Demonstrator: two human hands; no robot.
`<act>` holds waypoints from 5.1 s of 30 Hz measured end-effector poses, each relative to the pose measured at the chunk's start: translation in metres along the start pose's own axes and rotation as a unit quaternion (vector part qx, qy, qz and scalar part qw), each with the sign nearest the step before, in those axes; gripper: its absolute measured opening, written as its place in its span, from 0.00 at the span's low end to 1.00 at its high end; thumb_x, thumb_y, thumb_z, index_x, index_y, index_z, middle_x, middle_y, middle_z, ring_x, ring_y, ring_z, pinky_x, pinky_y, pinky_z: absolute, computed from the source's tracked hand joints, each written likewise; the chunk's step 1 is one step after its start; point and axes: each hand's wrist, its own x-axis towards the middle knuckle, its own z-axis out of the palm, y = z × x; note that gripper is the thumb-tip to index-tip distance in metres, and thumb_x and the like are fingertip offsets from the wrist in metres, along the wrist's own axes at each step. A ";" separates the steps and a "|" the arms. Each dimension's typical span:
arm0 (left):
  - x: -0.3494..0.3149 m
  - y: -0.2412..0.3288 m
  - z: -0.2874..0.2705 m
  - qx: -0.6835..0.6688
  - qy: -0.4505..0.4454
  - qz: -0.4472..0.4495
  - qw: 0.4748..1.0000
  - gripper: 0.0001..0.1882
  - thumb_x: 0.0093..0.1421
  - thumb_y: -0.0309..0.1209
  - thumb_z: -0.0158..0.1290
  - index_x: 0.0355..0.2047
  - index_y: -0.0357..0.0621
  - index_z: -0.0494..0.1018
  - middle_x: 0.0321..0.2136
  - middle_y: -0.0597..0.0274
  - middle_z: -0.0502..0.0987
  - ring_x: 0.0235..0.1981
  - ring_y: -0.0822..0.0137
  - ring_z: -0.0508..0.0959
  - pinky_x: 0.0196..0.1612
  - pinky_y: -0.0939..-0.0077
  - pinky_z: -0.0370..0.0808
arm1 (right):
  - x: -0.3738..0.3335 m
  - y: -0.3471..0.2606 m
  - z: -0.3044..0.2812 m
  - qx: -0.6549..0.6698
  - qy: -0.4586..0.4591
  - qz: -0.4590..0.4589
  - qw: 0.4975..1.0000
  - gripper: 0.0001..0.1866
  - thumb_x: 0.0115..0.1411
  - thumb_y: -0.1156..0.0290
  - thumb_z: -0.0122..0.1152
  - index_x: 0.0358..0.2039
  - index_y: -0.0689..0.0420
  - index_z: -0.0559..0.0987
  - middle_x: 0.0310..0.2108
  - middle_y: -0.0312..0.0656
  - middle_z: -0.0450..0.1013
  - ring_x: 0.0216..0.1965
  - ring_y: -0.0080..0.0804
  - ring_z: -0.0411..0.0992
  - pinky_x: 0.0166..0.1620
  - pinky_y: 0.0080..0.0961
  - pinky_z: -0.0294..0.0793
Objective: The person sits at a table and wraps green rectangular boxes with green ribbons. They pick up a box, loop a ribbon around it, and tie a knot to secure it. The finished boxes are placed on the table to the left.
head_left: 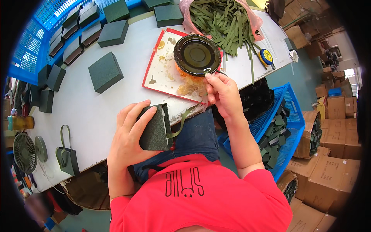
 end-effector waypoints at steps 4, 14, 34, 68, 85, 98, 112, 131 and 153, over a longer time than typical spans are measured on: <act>0.000 -0.001 -0.001 -0.001 0.004 0.000 1.000 0.45 0.35 0.38 0.74 0.56 0.41 0.72 0.57 0.50 0.70 0.56 0.46 0.70 0.57 0.54 0.69 | -0.002 0.000 -0.004 0.043 -0.025 0.000 0.999 0.08 0.66 0.68 0.60 0.33 0.59 0.77 0.21 0.32 0.72 0.15 0.16 0.64 0.19 0.14 0.61; 0.001 -0.007 -0.003 -0.085 0.000 0.026 0.996 0.50 0.35 0.34 0.74 0.61 0.40 0.66 0.59 0.49 0.70 0.57 0.46 0.70 0.58 0.55 0.69 | -0.058 -0.008 0.025 -0.131 -0.186 0.015 0.974 0.07 0.65 0.69 0.60 0.33 0.58 0.76 0.22 0.31 0.70 0.19 0.13 0.64 0.22 0.13 0.59; 0.005 -0.002 -0.012 -0.101 -0.042 0.073 0.991 0.49 0.33 0.36 0.73 0.59 0.41 0.68 0.58 0.51 0.71 0.55 0.48 0.71 0.57 0.54 0.68 | -0.047 0.000 0.041 -0.177 -0.295 0.109 0.933 0.10 0.64 0.70 0.62 0.27 0.60 0.74 0.23 0.26 0.68 0.25 0.10 0.63 0.27 0.14 0.63; -0.001 0.000 -0.010 -0.045 -0.078 0.067 0.994 0.45 0.34 0.35 0.70 0.58 0.44 0.70 0.57 0.55 0.71 0.57 0.50 0.70 0.58 0.55 0.66 | -0.059 0.039 0.046 -0.183 -0.187 -0.016 0.965 0.09 0.60 0.70 0.67 0.28 0.61 0.77 0.27 0.30 0.66 0.24 0.12 0.61 0.27 0.17 0.61; -0.019 -0.013 -0.019 0.085 -0.013 -0.159 0.984 0.49 0.31 0.29 0.73 0.60 0.48 0.70 0.58 0.46 0.65 0.58 0.44 0.66 0.60 0.54 0.66 | -0.028 -0.003 -0.059 0.097 0.114 -0.225 0.963 0.05 0.64 0.75 0.63 0.37 0.64 0.80 0.28 0.36 0.76 0.18 0.14 0.61 0.21 0.13 0.59; -0.045 -0.051 -0.052 0.032 0.056 -0.491 0.869 0.23 0.67 0.36 0.54 0.61 0.43 0.69 0.37 0.56 0.72 0.39 0.67 0.72 0.44 0.73 0.70 | 0.017 0.019 -0.167 -0.142 0.326 -0.075 0.932 0.25 0.64 0.48 0.62 0.28 0.61 0.76 0.22 0.33 0.69 0.15 0.14 0.57 0.19 0.15 0.52; -0.034 -0.038 -0.055 0.157 0.155 -0.071 0.973 0.16 0.50 0.19 0.57 0.17 0.41 0.58 0.66 0.43 0.63 0.71 0.41 0.56 0.68 0.49 0.52 | -0.023 -0.026 -0.101 -0.498 0.256 -0.528 0.639 0.08 0.52 0.82 0.61 0.21 0.59 0.72 0.50 0.45 0.75 0.39 0.33 0.77 0.54 0.35 0.68; -0.004 -0.006 -0.018 0.201 -0.122 -0.122 0.964 0.37 0.37 0.33 0.71 0.52 0.53 0.76 0.63 0.48 0.62 0.66 0.44 0.59 0.68 0.44 0.53 | -0.021 0.005 -0.006 0.000 0.048 -0.110 0.993 0.13 0.67 0.69 0.61 0.46 0.65 0.74 0.32 0.43 0.79 0.19 0.14 0.65 0.24 0.12 0.65; -0.011 -0.012 -0.011 0.165 -0.092 -0.120 0.975 0.38 0.37 0.33 0.71 0.54 0.51 0.76 0.63 0.48 0.61 0.64 0.44 0.61 0.64 0.50 0.58 | 0.006 0.000 -0.008 0.022 0.016 -0.058 0.998 0.07 0.65 0.69 0.63 0.32 0.58 0.76 0.20 0.32 0.71 0.15 0.11 0.56 0.19 0.13 0.50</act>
